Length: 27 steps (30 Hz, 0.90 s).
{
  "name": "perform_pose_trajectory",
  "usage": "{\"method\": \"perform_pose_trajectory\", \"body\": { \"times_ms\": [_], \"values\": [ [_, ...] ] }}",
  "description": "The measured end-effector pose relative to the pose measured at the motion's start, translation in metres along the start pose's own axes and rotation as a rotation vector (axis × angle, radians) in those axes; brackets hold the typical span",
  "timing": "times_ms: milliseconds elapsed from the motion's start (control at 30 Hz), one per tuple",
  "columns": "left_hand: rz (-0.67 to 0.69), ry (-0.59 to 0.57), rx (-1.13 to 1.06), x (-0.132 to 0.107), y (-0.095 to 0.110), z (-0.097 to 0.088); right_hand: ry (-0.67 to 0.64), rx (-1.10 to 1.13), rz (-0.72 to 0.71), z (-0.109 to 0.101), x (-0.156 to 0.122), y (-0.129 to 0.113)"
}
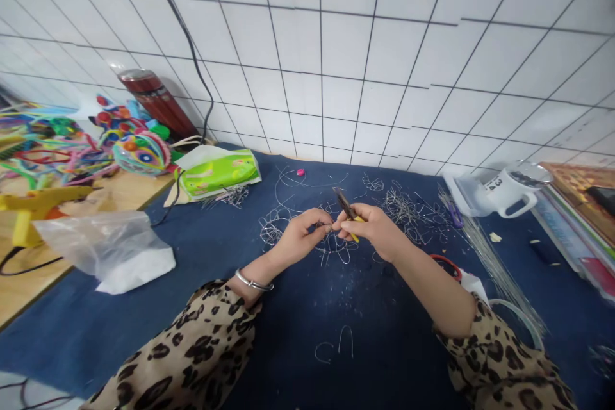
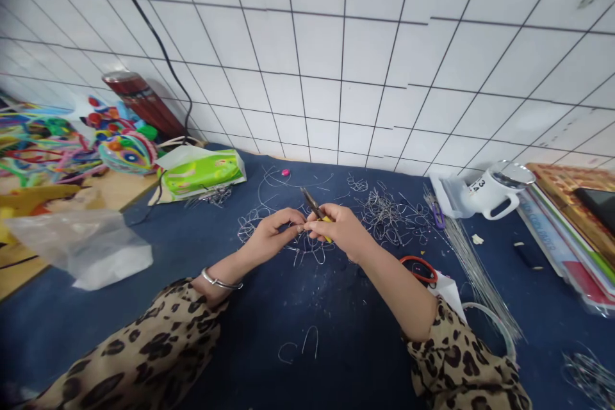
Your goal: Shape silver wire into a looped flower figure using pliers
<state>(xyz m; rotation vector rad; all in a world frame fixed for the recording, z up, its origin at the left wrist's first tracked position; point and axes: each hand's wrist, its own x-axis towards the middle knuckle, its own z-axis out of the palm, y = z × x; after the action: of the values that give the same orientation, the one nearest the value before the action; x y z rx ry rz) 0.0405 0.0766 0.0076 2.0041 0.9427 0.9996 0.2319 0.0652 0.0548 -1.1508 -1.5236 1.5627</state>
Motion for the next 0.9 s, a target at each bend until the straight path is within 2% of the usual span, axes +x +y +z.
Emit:
{"method": "perform_pose_trajectory", "body": {
  "times_ms": [100,200,400,567,700,900],
  "values": [
    [-0.096,-0.012,-0.103,0.000,-0.001,-0.002,0.108,-0.294,-0.066,-0.003,-0.004,-0.009],
    [-0.125,-0.019,-0.183,0.000,-0.001,-0.005,0.209,-0.588,-0.137,-0.007,-0.009,-0.018],
    [-0.156,-0.028,-0.345,0.003,0.001,-0.011,0.249,-0.970,-0.195,-0.013,-0.023,-0.012],
    [-0.152,-0.054,-0.373,0.003,0.004,-0.013,0.218,-1.193,-0.300,-0.008,-0.035,0.008],
    [-0.152,-0.102,-0.368,0.003,0.007,-0.014,0.280,-1.323,-0.401,-0.003,-0.039,0.015],
    [-0.179,-0.136,-0.380,0.003,0.008,-0.012,0.356,-1.437,-0.460,-0.006,-0.039,0.018]
  ]
}}
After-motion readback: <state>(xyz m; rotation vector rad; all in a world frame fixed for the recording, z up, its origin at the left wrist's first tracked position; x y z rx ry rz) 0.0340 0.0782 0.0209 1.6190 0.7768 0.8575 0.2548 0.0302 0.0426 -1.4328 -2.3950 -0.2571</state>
